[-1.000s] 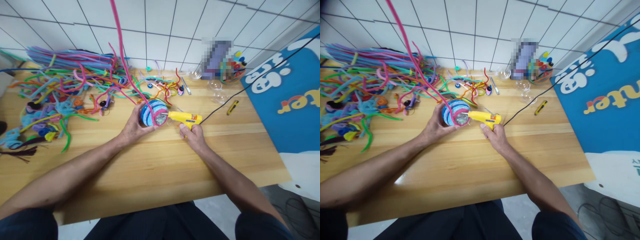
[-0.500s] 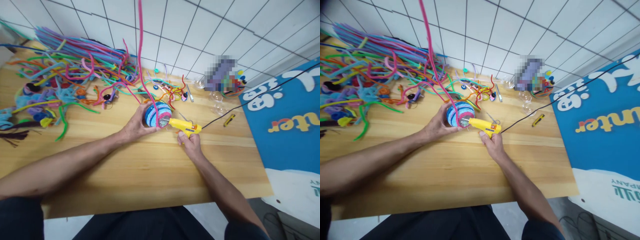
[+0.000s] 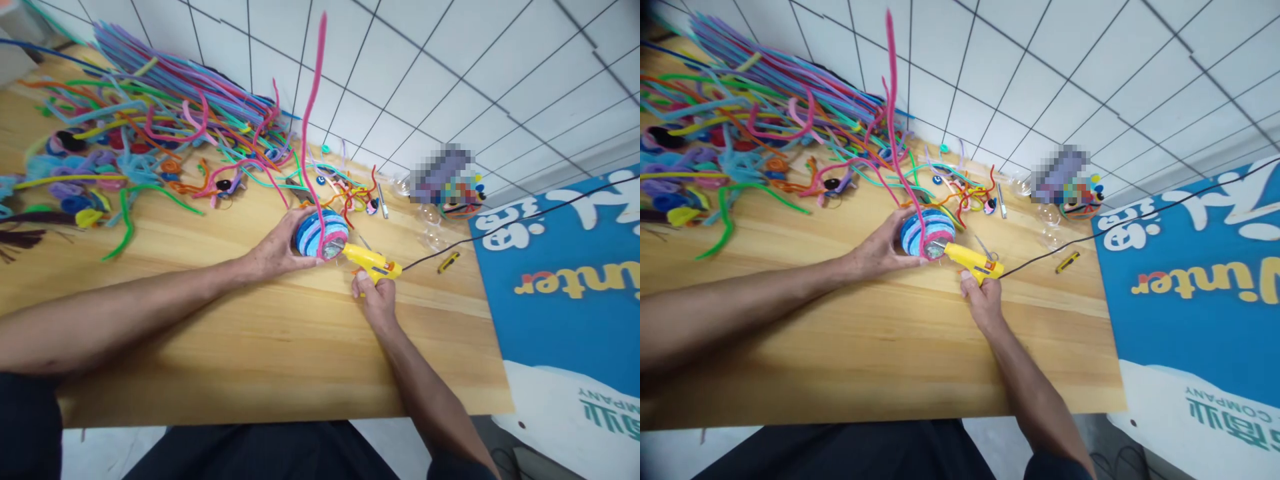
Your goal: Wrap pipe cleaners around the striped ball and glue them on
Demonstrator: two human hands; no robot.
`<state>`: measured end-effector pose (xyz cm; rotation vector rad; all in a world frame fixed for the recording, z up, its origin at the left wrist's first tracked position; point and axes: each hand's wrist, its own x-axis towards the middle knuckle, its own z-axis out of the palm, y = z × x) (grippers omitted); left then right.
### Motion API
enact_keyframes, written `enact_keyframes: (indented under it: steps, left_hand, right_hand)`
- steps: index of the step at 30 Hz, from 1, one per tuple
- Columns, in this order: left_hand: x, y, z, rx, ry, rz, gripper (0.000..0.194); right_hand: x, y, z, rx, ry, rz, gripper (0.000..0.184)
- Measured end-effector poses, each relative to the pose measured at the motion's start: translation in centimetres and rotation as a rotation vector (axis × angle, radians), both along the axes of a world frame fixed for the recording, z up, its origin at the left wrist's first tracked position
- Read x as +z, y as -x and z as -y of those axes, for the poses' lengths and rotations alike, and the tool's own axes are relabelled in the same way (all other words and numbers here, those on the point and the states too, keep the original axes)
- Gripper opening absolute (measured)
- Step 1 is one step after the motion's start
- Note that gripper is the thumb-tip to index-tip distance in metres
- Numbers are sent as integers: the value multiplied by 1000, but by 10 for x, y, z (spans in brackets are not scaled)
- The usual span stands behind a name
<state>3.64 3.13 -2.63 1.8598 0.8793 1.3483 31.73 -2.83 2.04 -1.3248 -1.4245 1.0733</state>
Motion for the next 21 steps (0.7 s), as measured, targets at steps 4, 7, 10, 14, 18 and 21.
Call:
enact_keyframes:
  steps: [4,7,10,14,18,21]
  left_hand:
    - [2,1,0,-11,-2,-1,106]
    - [3,1,0,-13,-1,-10,105]
    - [4,1,1,-5,6,-12,106]
    - [4,1,1,4,11,6,105]
    - [4,1,1,-12,22,8,107]
    - [3,1,1,-16,16,13,107]
  right_hand:
    - [-1,-3,-3,-43,5,9,68]
    - [0,-3,-3,-38,11,-24,67]
    - [0,-2,-2,-10,12,-22,67]
    - [-1,-3,-2,-63,6,-7,70]
    - [-1,-3,-2,-37,19,-15,67]
    - [-1,-3,-1,-25,12,11,64]
